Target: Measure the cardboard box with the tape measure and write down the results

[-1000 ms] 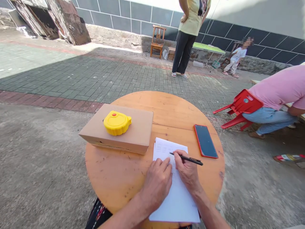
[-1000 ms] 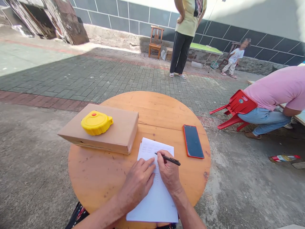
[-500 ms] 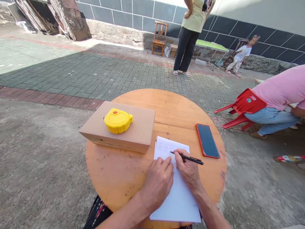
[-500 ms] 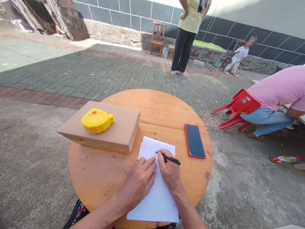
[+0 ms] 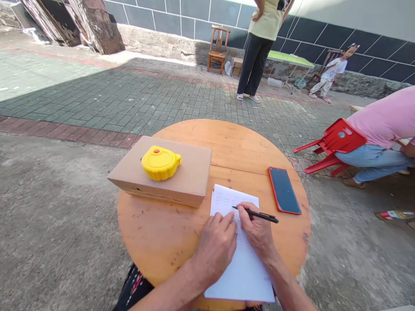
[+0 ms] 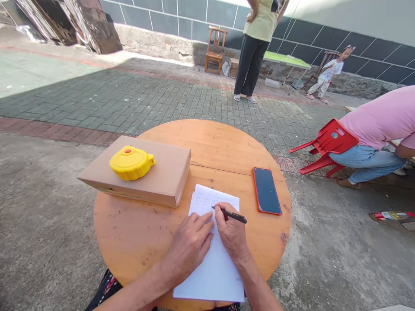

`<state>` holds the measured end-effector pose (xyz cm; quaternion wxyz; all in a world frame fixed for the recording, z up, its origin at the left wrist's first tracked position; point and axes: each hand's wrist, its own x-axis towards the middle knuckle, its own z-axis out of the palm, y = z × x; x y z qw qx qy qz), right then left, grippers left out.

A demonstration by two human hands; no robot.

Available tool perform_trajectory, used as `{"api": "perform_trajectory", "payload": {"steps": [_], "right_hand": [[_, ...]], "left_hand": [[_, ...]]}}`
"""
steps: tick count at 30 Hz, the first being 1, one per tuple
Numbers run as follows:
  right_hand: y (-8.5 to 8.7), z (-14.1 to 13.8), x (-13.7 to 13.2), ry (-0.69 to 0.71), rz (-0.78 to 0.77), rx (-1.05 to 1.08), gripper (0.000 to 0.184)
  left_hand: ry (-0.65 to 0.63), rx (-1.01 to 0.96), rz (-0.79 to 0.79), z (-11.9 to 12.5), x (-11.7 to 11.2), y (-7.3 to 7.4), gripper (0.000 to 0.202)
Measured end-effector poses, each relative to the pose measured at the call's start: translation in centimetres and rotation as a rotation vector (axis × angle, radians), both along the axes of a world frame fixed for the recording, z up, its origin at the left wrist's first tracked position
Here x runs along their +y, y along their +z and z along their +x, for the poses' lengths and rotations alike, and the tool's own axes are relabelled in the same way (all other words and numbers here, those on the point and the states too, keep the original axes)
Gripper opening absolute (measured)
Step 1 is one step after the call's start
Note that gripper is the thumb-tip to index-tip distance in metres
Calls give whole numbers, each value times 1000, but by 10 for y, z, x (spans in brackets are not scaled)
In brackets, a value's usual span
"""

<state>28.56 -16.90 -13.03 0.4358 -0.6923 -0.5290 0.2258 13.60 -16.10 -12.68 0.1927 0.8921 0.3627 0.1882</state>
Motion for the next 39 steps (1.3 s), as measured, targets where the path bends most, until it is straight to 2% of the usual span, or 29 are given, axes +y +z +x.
{"api": "perform_trajectory", "payload": {"steps": [12,27,39], "right_hand": [[-1,1,-2,-46,31,49,21],[-4,1,0,-55,-7,29,22],[1,0,0,-60,17,71,22]], "left_hand": [[5,7,-6,0,0,-2,18],[-1,3,-7,0,1,-1,18],[6,2,-13,1,1,0,18]]}}
